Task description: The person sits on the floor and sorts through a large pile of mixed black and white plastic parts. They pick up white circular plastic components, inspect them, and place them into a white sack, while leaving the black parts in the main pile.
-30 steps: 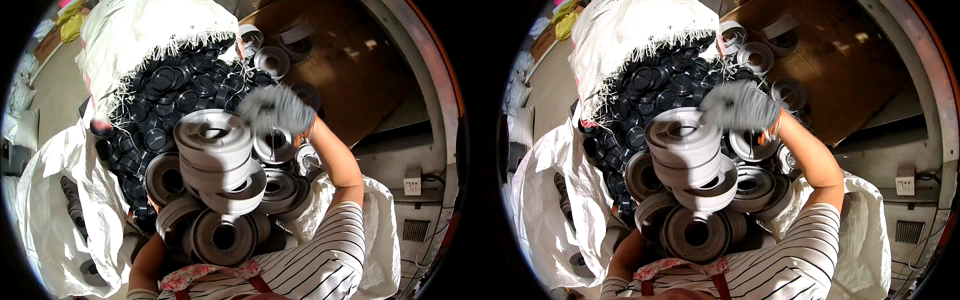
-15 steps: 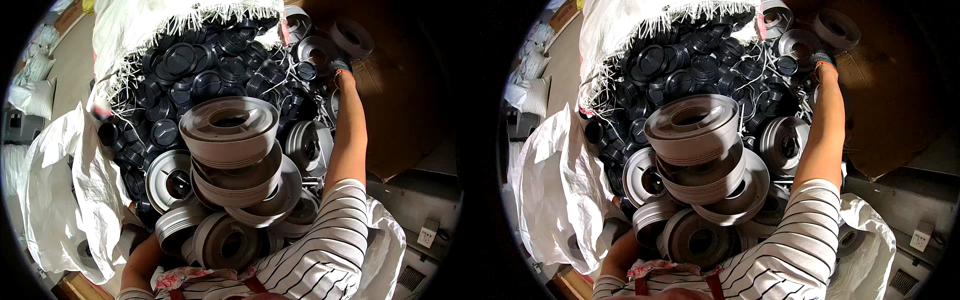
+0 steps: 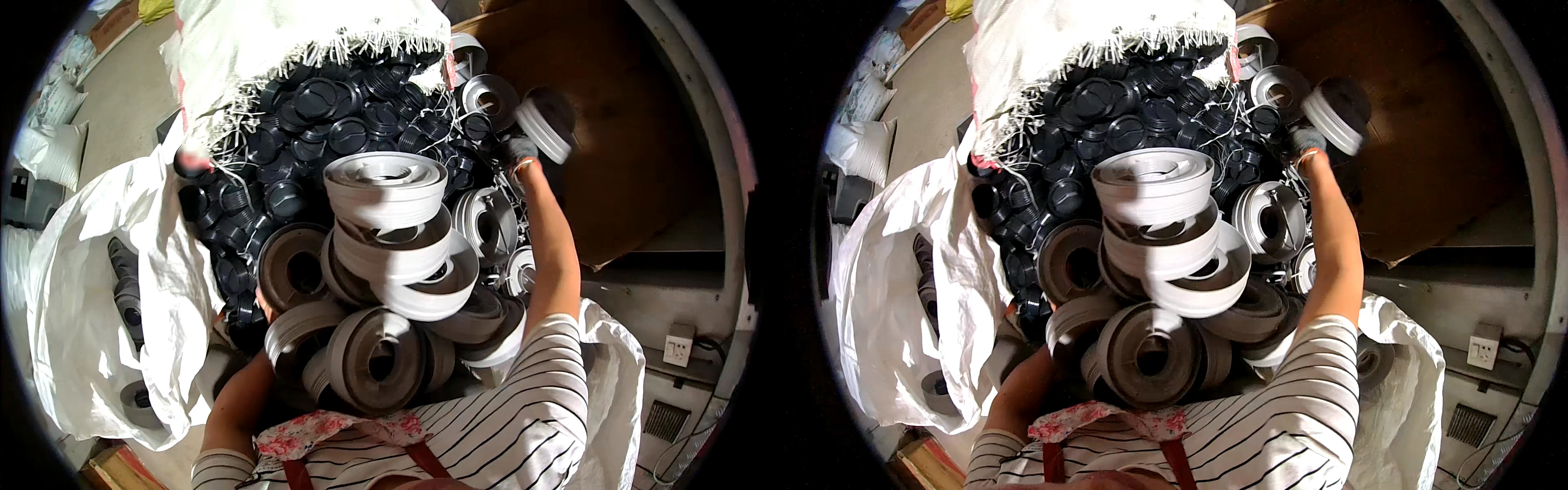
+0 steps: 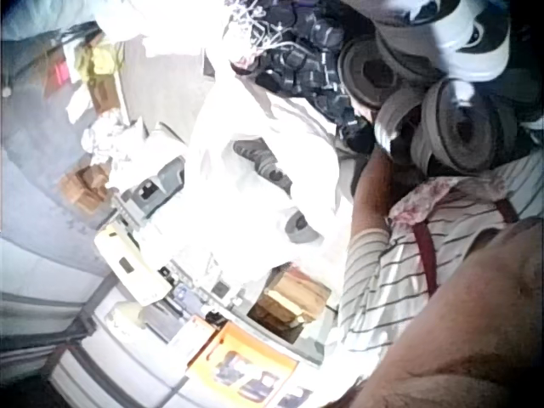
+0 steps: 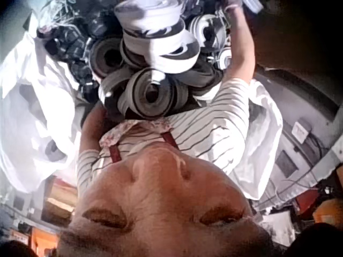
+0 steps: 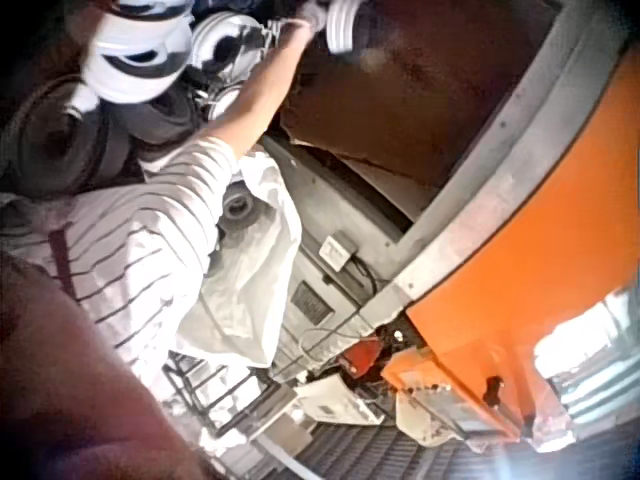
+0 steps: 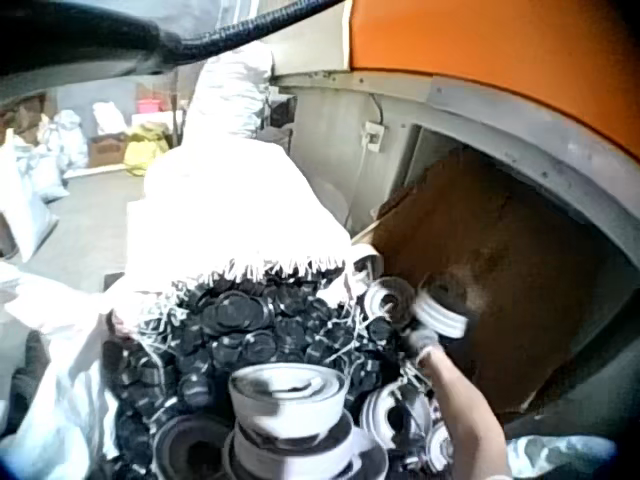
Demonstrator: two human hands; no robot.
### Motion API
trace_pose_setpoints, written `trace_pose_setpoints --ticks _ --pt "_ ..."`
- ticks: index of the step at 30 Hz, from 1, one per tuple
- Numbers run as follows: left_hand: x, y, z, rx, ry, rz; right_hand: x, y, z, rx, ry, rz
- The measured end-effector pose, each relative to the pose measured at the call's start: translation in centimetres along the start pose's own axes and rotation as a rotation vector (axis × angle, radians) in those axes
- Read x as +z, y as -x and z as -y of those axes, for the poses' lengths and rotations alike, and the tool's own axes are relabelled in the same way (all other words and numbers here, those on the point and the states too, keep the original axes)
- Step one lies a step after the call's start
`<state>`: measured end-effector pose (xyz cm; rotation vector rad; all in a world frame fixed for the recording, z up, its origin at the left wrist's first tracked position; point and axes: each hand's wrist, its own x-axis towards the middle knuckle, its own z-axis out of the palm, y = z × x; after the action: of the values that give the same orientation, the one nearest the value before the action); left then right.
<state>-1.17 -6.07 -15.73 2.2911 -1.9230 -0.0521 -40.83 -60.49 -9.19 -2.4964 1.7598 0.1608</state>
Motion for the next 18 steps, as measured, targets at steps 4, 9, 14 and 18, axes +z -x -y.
trace_pose_setpoints --ticks 4,9,14,18 --pt "0.1 -1.2 0.0 0.001 0.017 0.033 -1.6 5.5 6.7 0.028 -0.412 -0.072" --pt "-3.3 -4.2 0.7 -0.06 0.52 0.537 -12.1 15.6 18.7 -0.197 -0.417 -0.042" --pt "-14.3 -1.7 0.8 0.081 0.31 0.141 -18.2 25.6 27.9 -0.767 -0.18 -0.358" --pt "-22.0 2.6 5.6 -0.313 0.887 -0.272 -18.8 32.2 38.7 -1.045 -0.239 -0.247"
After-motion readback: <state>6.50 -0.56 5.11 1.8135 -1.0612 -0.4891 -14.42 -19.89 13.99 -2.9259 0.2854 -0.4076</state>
